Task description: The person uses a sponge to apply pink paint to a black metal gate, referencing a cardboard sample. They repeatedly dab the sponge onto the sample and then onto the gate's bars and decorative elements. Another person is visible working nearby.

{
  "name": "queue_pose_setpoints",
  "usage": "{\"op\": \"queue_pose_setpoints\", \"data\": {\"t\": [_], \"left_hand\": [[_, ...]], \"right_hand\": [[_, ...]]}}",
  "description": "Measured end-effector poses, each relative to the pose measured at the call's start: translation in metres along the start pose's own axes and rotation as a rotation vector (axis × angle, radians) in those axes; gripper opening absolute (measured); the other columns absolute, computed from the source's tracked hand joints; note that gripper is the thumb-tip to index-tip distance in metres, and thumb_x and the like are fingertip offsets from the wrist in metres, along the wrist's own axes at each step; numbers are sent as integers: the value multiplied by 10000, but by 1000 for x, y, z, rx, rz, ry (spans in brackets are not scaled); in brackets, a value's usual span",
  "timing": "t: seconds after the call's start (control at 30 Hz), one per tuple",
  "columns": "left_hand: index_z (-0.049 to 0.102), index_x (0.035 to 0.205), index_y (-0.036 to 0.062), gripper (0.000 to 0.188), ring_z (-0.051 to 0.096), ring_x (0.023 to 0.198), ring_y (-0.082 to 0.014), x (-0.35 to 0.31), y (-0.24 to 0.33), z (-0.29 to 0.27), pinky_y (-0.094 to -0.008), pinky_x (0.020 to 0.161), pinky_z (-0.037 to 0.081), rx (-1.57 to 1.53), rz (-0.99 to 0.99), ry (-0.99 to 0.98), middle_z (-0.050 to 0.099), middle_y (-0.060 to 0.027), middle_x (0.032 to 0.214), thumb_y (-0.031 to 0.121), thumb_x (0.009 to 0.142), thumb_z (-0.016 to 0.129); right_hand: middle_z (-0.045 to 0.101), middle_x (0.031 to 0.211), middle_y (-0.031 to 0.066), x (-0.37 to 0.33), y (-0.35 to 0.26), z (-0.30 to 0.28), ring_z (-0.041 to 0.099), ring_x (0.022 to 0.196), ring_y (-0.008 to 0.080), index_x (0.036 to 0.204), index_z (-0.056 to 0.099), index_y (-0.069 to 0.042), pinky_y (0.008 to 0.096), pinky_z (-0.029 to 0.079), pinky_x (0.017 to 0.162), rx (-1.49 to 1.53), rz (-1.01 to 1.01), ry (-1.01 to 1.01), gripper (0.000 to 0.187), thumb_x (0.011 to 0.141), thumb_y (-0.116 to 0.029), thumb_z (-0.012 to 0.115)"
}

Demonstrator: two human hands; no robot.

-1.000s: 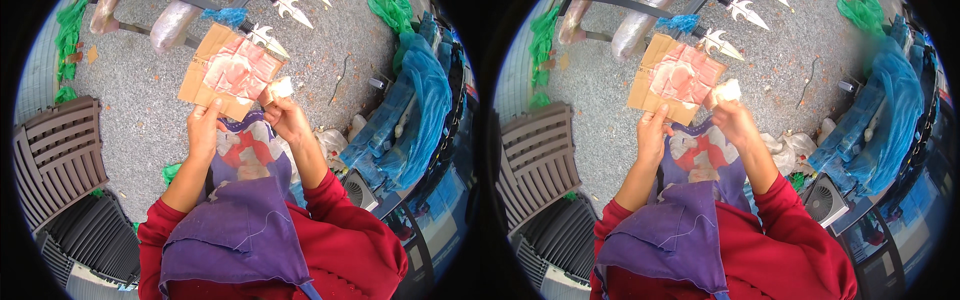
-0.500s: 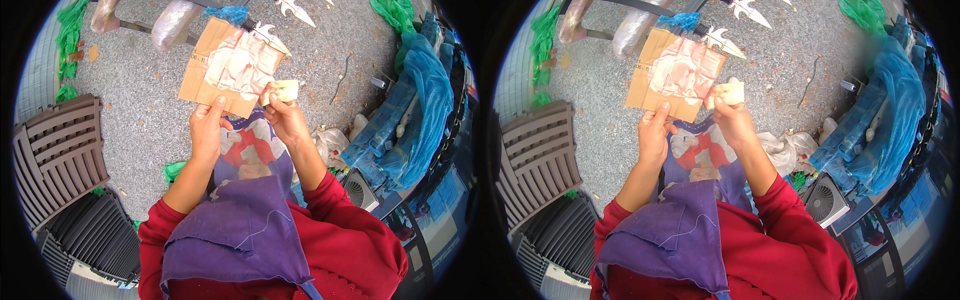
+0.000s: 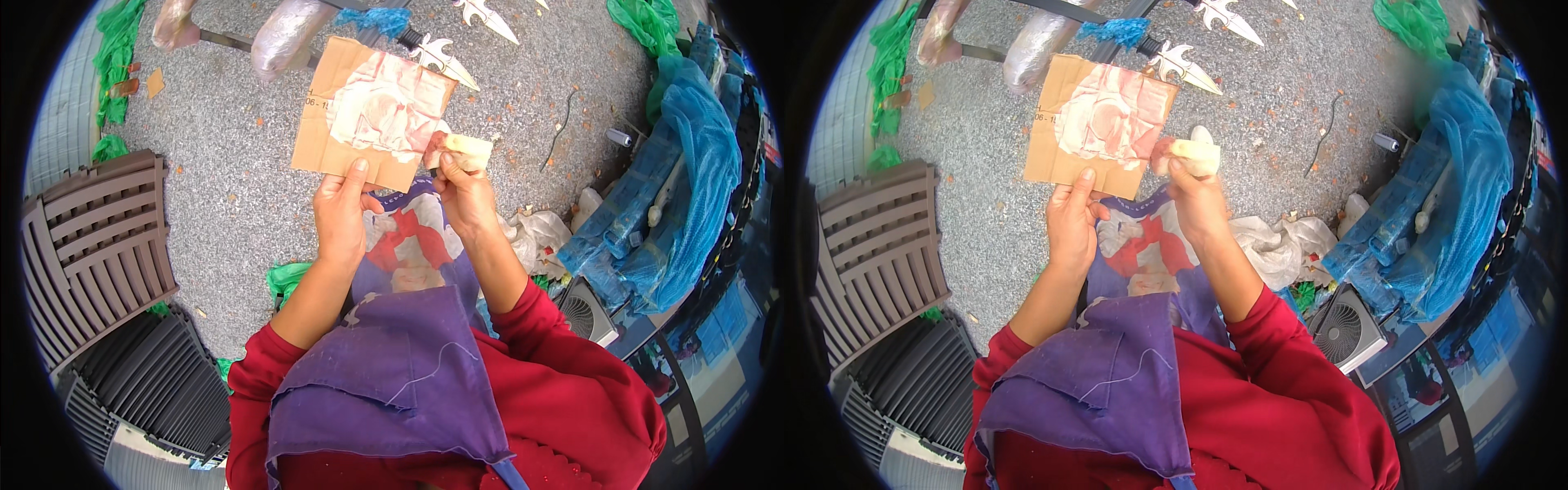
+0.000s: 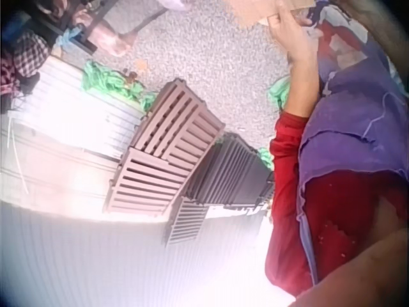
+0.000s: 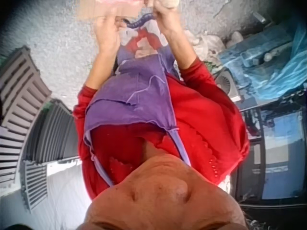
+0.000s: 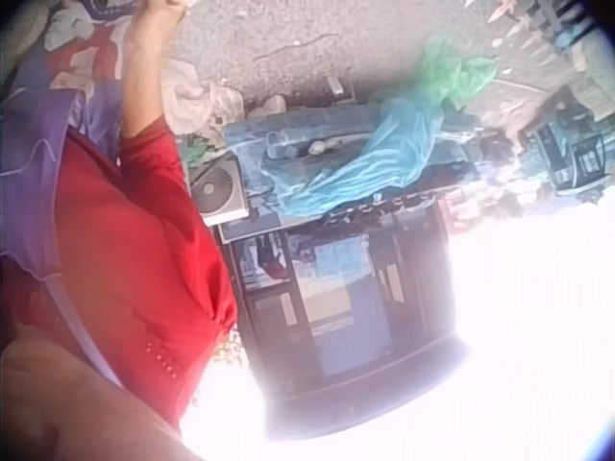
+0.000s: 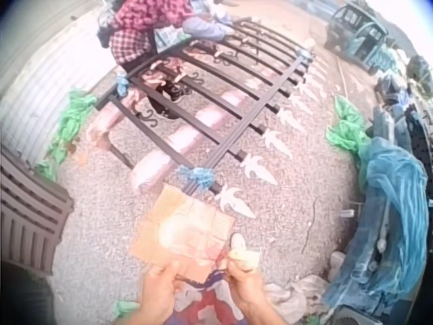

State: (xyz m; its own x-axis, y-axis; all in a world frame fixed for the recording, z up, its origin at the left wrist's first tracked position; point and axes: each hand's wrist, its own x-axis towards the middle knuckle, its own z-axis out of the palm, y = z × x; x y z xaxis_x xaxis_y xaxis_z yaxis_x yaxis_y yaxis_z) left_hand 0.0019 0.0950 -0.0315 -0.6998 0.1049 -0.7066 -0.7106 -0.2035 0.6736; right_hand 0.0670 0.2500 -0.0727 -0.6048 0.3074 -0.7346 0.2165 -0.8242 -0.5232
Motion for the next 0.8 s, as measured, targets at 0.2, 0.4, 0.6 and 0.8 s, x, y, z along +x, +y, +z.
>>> {"op": "queue_pose_setpoints", "data": {"t": [0.2,0.4,0.6,0.8], "left_hand": [[578,1059,1,227,631,730,-126,2,-24,-11,-210,455,445,157,-60,87,655,-82,925,190,933,590],[579,1058,4,216,631,729,-127,3,-15,-11,-212,457,443,0,-7,67,655,-82,923,181,935,587],[578,1086,-8,242,635,729,-129,-3,-19,-1,-211,452,443,117,-1,24,654,-80,932,183,937,585],[576,1102,-20,261,634,704,-135,0,-31,-13,-212,443,443,172,-23,74,653,-86,939,181,935,585]], "right_hand": [[607,1004,-33,4,3,-3,475,734,37,1168,570,-93,208,352,590,37,-96,-29,256,912,-84,576],[541,779,-37,4,-2,-12,444,656,65,978,607,-84,226,366,588,-28,-94,-33,68,912,-98,604],[532,770,-40,-6,1,9,435,652,68,916,595,-97,226,360,584,42,-43,111,12,913,-103,606],[604,997,-35,4,8,-24,490,761,35,1213,532,-102,213,364,609,70,-55,-103,299,919,-115,585]]}}
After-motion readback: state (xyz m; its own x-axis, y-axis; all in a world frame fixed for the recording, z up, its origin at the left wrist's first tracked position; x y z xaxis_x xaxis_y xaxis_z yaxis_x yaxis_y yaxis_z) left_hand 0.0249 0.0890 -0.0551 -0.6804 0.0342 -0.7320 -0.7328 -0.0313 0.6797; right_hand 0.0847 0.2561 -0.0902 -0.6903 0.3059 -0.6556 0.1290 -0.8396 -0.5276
